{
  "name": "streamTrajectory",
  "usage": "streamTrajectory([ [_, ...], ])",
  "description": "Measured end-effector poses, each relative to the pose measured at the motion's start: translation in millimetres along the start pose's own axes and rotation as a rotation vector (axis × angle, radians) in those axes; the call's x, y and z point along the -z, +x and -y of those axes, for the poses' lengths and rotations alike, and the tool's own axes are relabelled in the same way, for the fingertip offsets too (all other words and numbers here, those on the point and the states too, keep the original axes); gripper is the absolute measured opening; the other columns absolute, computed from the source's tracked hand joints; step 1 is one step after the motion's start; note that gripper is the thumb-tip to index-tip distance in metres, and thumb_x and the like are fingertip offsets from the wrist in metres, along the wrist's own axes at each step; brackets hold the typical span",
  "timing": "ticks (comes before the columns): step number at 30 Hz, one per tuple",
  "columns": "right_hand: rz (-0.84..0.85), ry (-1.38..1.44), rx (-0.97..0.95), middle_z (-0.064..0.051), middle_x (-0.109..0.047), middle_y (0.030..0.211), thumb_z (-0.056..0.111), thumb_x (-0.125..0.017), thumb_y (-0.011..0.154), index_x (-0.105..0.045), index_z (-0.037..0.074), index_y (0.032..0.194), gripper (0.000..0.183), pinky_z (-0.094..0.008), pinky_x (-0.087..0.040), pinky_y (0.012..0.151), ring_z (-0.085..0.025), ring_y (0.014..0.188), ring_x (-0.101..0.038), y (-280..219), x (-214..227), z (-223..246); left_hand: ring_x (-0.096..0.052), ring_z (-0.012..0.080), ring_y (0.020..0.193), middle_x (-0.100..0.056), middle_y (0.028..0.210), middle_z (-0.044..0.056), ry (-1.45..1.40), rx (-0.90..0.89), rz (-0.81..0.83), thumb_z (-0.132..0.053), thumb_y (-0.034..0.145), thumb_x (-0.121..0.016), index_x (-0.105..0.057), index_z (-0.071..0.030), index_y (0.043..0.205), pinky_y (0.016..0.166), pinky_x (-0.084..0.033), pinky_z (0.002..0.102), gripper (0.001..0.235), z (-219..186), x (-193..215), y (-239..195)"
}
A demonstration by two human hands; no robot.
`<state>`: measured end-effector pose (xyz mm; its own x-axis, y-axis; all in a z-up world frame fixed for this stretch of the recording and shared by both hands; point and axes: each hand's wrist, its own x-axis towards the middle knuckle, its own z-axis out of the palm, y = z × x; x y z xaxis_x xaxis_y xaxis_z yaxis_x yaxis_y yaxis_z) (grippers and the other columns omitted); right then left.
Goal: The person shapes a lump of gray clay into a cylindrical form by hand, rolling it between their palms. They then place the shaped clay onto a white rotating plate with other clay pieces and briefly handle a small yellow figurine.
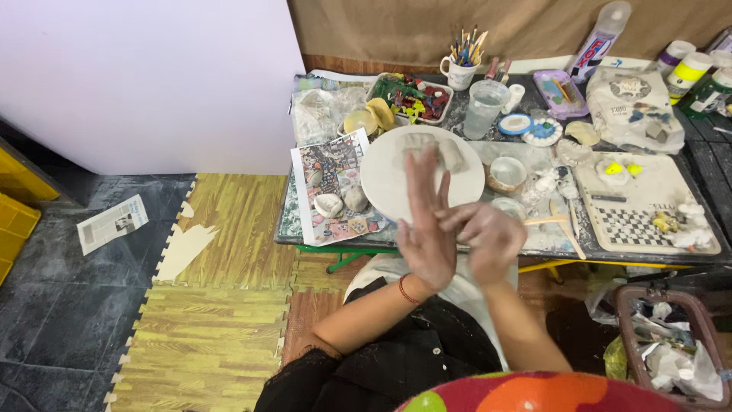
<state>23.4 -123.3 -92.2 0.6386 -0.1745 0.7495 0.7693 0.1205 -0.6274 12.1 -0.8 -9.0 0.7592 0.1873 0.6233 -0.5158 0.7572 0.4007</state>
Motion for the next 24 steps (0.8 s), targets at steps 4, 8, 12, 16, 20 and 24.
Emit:
streamTrajectory([
  [4, -0.024, 0.469, -0.071, -0.003, -0.064, 0.082, 0.015, -0.065, 0.103, -0.057, 0.005, 0.089, 0.019, -0.039, -0.053, 0.061, -0.021, 0.068, -0.062, 17.8, 40.2, 14.6, -0.017, 0.0301, 0.164, -0.023, 0.174, 0.017, -0.006, 0.010, -0.136, -0.057, 0.104, -0.031, -0.017, -0.006, 0.168, 0.134, -0.009, 0.049, 0.083, 12.3, 11.0, 11.8],
  [8, -0.060, 0.394, 0.054, -0.003, -0.065, 0.077, 0.033, -0.059, 0.105, -0.058, 0.009, 0.085, 0.032, -0.036, -0.054, 0.058, -0.017, 0.061, -0.062, -17.3, 5.1, 12.6, -0.021, 0.0282, 0.159, -0.026, 0.170, 0.014, -0.278, 0.378, -0.084, -0.061, 0.098, -0.030, -0.019, -0.010, 0.167, 0.130, -0.012, 0.045, 0.087, 14.0, 23.8, 14.8],
  [12, -0.043, 0.436, 0.046, -0.004, -0.065, 0.075, 0.050, -0.052, 0.109, -0.061, 0.011, 0.081, 0.049, -0.035, -0.055, 0.059, -0.017, 0.060, -0.061, -34.7, -18.0, 14.1, -0.035, 0.0346, 0.155, -0.033, 0.168, 0.015, -0.290, 0.557, 0.443, -0.068, 0.105, -0.024, -0.026, -0.007, 0.166, 0.126, -0.028, 0.049, 0.087, 4.9, 17.8, -2.1],
  [16, 0.000, 0.598, -0.089, -0.009, -0.062, 0.087, 0.058, -0.044, 0.111, -0.061, 0.009, 0.088, 0.057, -0.040, -0.055, 0.071, -0.023, 0.076, -0.060, -17.9, -1.2, 31.1, -0.029, 0.0319, 0.160, -0.028, 0.172, 0.016, -0.267, 0.479, 0.246, -0.065, 0.104, -0.025, -0.019, -0.010, 0.170, 0.134, -0.022, 0.046, 0.086, 4.2, 14.8, 2.8],
  [20, -0.210, 0.222, 0.042, -0.014, -0.061, 0.107, 0.061, -0.041, 0.110, -0.056, 0.006, 0.108, 0.057, -0.041, -0.053, 0.081, -0.025, 0.092, -0.059, -26.2, -22.2, 23.1, -0.022, 0.0207, 0.159, -0.017, 0.176, 0.006, 0.062, 0.447, 0.195, -0.050, 0.103, -0.036, -0.014, -0.016, 0.167, 0.131, -0.019, 0.041, 0.076, 12.1, 24.8, 0.4],
  [24, -0.354, -0.118, 0.019, -0.019, -0.059, 0.127, 0.065, -0.037, 0.108, -0.051, 0.003, 0.127, 0.066, -0.043, -0.052, 0.091, -0.028, 0.109, -0.059, -29.2, -52.3, 6.3, -0.037, 0.0279, 0.153, -0.039, 0.162, 0.017, 0.247, 0.399, 0.493, -0.046, 0.111, -0.040, -0.042, -0.005, 0.154, 0.129, -0.033, 0.046, 0.060, 18.3, 27.9, -8.3],
])
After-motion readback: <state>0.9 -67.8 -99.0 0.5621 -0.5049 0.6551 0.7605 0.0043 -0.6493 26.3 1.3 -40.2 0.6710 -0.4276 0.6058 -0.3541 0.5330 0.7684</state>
